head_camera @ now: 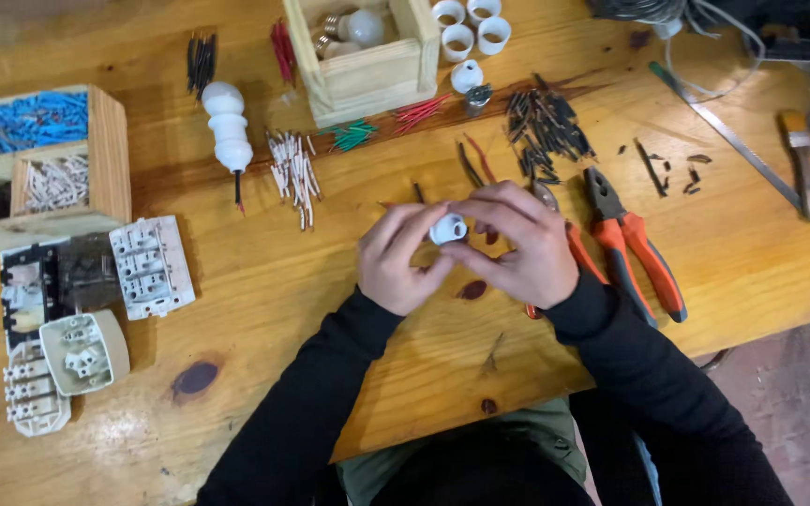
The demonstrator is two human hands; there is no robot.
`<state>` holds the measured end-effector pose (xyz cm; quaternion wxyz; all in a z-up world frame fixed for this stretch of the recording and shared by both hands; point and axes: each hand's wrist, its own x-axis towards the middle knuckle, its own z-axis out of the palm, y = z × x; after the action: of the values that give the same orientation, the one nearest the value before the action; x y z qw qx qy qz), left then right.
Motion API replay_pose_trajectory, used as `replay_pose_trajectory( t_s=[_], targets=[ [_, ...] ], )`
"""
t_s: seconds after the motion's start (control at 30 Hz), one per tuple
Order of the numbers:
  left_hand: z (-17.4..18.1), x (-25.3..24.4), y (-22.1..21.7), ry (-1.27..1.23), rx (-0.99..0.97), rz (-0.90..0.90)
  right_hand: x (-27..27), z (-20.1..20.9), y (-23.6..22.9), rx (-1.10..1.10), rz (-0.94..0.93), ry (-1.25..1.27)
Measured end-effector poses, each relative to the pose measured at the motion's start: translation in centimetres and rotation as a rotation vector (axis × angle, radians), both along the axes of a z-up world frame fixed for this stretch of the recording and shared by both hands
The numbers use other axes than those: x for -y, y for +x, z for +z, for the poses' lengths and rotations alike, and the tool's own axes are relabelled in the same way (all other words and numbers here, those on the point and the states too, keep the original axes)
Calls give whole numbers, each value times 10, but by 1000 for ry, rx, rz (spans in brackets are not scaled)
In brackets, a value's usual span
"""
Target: The person assembles light fixtures by hand, attaching wires to metal sockets and screwing on white plastic housings. They use a screwdriver to tighten connections and place completed units into a wooden crate.
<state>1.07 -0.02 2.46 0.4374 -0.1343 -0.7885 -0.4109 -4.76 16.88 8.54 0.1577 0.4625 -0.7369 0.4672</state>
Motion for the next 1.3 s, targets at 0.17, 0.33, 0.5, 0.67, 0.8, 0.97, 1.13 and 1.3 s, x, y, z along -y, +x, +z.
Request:
replay_pose_trajectory(
  t_s=[0.17,0.33,0.5,0.67,0.8,0.97,1.13,1.3],
  targets=[
    [7,-4,-2,10,-33,22,-6,-1,-1,-1,22,-12],
    [4,-5,-1,21,-29,-15,-15,17,-6,67,-4,38],
    [0,-1,-1,74,51,31,-35,30,-73,56,-135,142],
    [12,1,3,121,220,46,-38,16,-177,-79,-244,427],
    [21,1,1,180,237,63,-23,-3,-215,104,-274,541],
    [18,4,-4,245,301,57,-16,-32,-242,-19,-274,532],
    [16,7,-5,271,330,76,-14,-30,-240,-22,-256,503],
    [9,13,0,345,328,79,-10,5,-187,-160,-222,492]
  ],
)
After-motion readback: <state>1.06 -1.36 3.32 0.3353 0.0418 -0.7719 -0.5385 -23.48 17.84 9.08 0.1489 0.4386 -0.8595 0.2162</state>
